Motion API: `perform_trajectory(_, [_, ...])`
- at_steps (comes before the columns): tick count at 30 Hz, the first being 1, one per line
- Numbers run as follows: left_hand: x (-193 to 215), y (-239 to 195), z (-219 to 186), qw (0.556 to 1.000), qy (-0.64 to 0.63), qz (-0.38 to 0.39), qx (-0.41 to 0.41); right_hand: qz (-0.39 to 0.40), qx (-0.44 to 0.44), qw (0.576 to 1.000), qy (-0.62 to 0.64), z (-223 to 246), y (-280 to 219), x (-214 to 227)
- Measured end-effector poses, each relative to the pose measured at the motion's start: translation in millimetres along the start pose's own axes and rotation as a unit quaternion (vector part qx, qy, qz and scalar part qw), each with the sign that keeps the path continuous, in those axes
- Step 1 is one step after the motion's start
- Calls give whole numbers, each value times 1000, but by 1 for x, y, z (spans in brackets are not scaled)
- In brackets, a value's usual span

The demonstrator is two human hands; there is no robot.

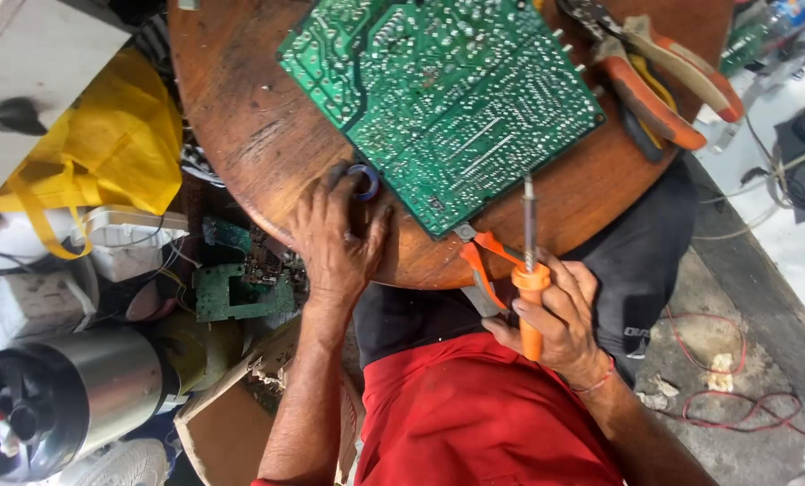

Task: The person solders a green circuit board using a soldering iron and solder wire. They hold the board steady with pliers while applying solder to various points on the board's surface.

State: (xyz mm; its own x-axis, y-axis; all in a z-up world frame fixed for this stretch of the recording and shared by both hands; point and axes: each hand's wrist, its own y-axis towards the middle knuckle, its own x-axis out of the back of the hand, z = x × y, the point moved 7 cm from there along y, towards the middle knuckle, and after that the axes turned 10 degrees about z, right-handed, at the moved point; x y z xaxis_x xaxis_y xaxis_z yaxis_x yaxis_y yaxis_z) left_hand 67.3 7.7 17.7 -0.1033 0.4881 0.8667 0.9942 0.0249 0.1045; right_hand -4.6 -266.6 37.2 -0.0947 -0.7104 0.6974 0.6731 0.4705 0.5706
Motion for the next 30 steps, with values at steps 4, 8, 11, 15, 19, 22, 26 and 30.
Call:
perform_trajectory(4, [-3,-6,15,998,20,-55,-18,1,13,1000,-9,-6,-21,6])
perform_trajectory(8, [1,-18,27,993,-69,-98,-8,-23,19,999,-15,-16,-26,17])
perform_trajectory(11, [24,-28,11,971,-210,-113,7,-4,-21,997,71,-12,-17,30])
perform_trajectory(15, [38,-39,-22,892,-449,-50,22,40,-59,981,179,4,30,36])
perform_trajectory(19, [44,-52,-79,910,-402,28,-91,77,-104,970,207,10,52,35])
perform_trajectory(22, [36,-63,-109,878,-451,89,-133,87,-133,927,340,11,52,26])
perform_trajectory(26, [18,-73,-111,868,-478,93,-99,52,-210,914,342,3,28,28])
perform_trajectory(30, [-9,-85,-98,857,-499,124,-27,24,-259,834,486,-11,-25,20])
